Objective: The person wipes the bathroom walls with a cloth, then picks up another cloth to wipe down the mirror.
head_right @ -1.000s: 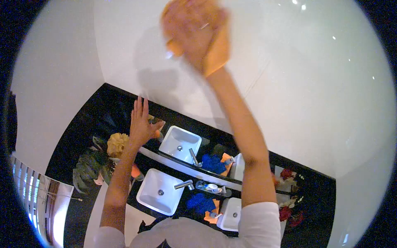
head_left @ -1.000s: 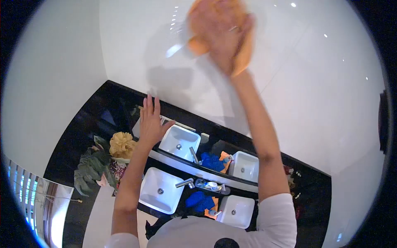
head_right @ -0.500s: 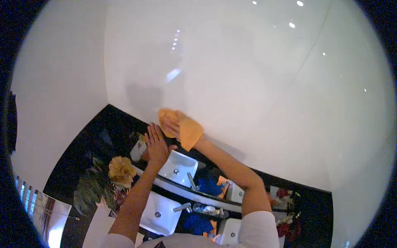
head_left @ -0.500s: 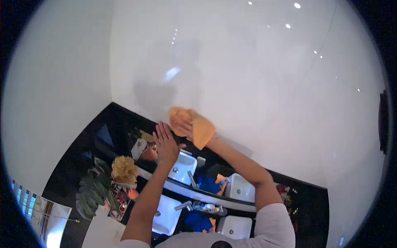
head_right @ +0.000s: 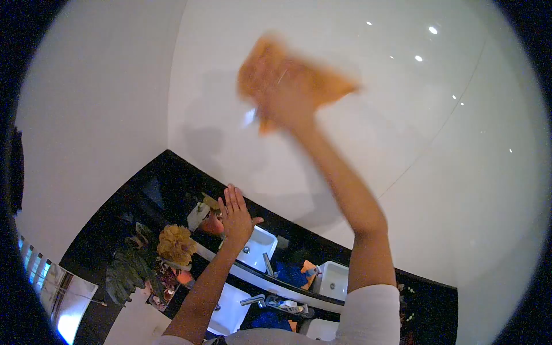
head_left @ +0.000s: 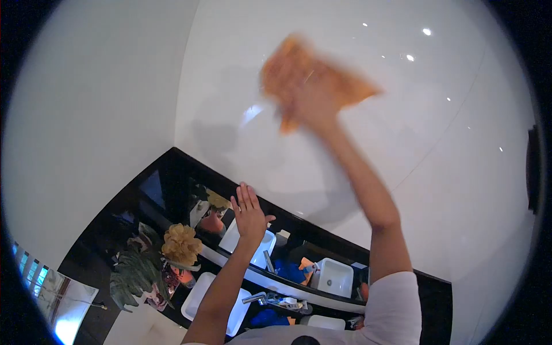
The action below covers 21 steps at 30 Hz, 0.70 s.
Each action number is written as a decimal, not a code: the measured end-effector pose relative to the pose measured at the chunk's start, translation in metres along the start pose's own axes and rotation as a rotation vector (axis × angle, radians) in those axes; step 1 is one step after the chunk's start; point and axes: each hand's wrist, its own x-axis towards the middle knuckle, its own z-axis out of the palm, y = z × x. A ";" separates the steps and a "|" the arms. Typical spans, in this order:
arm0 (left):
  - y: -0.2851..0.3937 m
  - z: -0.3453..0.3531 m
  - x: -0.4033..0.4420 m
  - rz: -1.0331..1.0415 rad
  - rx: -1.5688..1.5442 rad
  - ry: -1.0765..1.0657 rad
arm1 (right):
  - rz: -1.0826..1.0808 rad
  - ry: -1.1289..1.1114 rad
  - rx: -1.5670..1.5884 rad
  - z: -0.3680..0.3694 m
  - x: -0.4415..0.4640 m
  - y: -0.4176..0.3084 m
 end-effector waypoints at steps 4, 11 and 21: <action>0.001 0.004 -0.001 -0.014 -0.001 -0.024 | -0.471 -0.116 0.259 0.049 -0.119 -0.106; 0.002 0.002 0.002 -0.057 0.001 -0.081 | 0.179 -0.395 0.780 -0.041 0.011 0.005; 0.001 0.002 0.005 -0.069 0.016 -0.110 | 0.042 0.343 -0.146 -0.039 0.158 0.095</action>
